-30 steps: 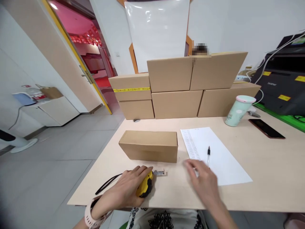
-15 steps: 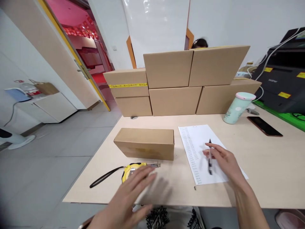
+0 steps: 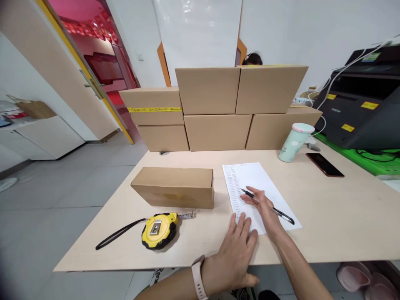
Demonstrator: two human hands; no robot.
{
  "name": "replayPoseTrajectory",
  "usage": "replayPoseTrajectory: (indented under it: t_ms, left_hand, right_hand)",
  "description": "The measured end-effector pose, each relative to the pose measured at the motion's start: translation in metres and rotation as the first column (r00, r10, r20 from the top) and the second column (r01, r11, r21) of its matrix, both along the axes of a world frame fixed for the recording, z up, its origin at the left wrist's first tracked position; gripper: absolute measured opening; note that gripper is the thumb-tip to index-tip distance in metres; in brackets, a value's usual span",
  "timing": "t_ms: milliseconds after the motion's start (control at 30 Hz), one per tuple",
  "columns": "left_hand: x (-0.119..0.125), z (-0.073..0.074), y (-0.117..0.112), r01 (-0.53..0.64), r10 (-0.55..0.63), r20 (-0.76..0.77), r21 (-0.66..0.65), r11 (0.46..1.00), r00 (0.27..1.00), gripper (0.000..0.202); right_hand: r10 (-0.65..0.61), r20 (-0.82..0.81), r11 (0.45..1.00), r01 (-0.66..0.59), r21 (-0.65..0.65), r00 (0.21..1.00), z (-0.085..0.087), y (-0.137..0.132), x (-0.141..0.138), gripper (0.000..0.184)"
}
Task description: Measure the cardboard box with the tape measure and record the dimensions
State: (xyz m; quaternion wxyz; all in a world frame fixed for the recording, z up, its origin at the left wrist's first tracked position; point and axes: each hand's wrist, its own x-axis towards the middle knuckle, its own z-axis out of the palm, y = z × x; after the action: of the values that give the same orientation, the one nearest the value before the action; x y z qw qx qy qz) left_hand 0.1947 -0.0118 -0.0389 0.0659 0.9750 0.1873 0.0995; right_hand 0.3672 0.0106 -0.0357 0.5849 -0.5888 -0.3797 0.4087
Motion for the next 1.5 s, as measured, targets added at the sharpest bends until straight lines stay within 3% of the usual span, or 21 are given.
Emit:
replayPoseTrajectory:
  t_ms: [167, 267, 367, 567, 767, 1500]
  left_hand:
    - [0.002, 0.000, 0.011, -0.021, 0.021, -0.019, -0.019, 1.000, 1.000, 0.085]
    - [0.001, 0.001, 0.014, -0.003, 0.002, -0.023, -0.044, 0.999, 1.000, 0.082]
    - [0.000, 0.001, 0.014, 0.003, -0.004, -0.022, -0.066, 0.998, 1.000, 0.091]
    - [-0.001, -0.005, 0.014, 0.002, -0.004, -0.018, -0.119, 0.993, 1.000, 0.089]
    - [0.003, -0.014, 0.014, 0.007, -0.010, -0.025, -0.102, 0.995, 1.000, 0.092]
    - [0.002, -0.006, 0.014, 0.006, -0.009, -0.040, -0.090, 0.996, 0.999, 0.089]
  right_hand:
    - [0.046, 0.145, 0.996, -0.034, -0.085, 0.988, -0.013, 0.009, -0.001, 0.037]
    - [-0.014, 0.209, 1.000, 0.018, -0.018, 0.978, -0.016, 0.012, -0.003, 0.036]
    - [-0.030, 0.221, 0.998, 0.043, -0.053, 0.975, -0.015, 0.015, -0.004, 0.040]
    - [-0.184, 0.471, 0.980, 0.200, 0.015, 0.863, -0.015, 0.017, -0.005, 0.036]
    - [-0.176, 0.502, 0.977, 0.211, -0.013, 0.847, -0.015, 0.017, -0.007, 0.032]
    - [-0.168, 0.529, 0.976, 0.217, -0.031, 0.832, -0.019, 0.019, -0.008, 0.030]
